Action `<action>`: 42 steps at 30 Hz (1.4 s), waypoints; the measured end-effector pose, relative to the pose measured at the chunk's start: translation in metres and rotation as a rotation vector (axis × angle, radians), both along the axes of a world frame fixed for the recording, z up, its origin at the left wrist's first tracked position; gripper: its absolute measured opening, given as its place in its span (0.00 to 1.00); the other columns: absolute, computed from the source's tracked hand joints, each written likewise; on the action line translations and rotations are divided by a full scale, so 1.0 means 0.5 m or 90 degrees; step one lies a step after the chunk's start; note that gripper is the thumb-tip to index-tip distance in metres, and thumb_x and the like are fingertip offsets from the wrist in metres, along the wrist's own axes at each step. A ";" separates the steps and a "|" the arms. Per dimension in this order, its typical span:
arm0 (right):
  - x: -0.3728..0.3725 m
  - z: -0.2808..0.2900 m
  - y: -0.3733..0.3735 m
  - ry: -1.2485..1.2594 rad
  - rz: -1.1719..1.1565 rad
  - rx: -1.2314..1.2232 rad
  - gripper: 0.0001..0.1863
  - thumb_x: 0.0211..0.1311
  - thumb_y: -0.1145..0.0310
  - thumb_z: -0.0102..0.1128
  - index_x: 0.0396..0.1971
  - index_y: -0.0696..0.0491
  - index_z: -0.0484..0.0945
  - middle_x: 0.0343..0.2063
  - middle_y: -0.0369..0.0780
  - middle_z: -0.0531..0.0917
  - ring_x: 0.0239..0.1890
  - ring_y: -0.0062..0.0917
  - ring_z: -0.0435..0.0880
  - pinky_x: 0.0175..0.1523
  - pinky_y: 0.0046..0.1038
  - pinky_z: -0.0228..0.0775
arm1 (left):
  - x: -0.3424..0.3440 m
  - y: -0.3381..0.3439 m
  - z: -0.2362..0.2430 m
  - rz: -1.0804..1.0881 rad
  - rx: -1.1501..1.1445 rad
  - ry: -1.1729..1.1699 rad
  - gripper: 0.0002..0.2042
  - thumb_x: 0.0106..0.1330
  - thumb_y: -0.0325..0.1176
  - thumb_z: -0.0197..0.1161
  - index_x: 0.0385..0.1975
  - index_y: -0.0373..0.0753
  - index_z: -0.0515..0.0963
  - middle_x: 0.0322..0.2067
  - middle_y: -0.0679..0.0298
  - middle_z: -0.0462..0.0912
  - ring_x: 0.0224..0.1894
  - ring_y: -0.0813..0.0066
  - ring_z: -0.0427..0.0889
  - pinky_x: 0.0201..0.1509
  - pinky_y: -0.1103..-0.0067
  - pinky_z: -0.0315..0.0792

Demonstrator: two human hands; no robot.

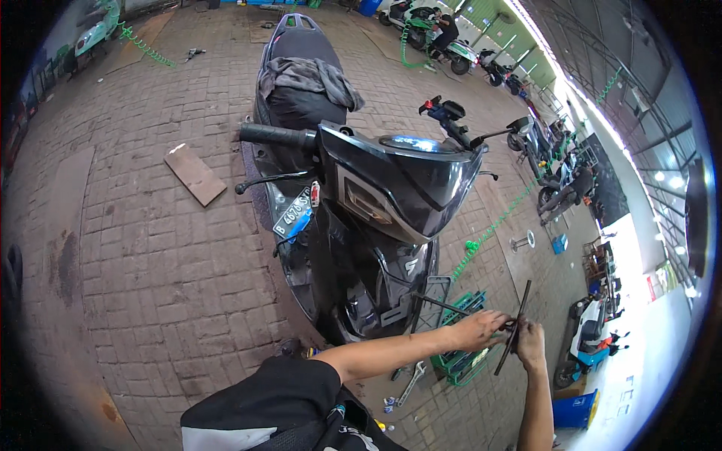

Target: The person disassembles the front fairing and internal components of a motorcycle, using a T-handle socket wrench to remove bolts and then fitting a new front panel and license plate bracket.

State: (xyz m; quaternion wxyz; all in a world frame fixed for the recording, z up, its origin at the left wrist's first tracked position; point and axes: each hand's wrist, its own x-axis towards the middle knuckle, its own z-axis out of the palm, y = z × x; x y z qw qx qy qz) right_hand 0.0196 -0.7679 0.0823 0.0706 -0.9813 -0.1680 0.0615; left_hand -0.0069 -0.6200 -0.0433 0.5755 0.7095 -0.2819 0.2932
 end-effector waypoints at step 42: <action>-0.073 0.073 0.037 -0.294 0.249 -0.153 0.23 0.46 0.65 0.65 0.45 0.51 0.71 0.47 0.44 0.75 0.49 0.36 0.75 0.47 0.36 0.70 | 0.057 -0.010 0.045 -0.129 -0.115 0.290 0.22 0.60 0.48 0.54 0.23 0.30 0.73 0.17 0.55 0.74 0.24 0.61 0.77 0.33 0.69 0.70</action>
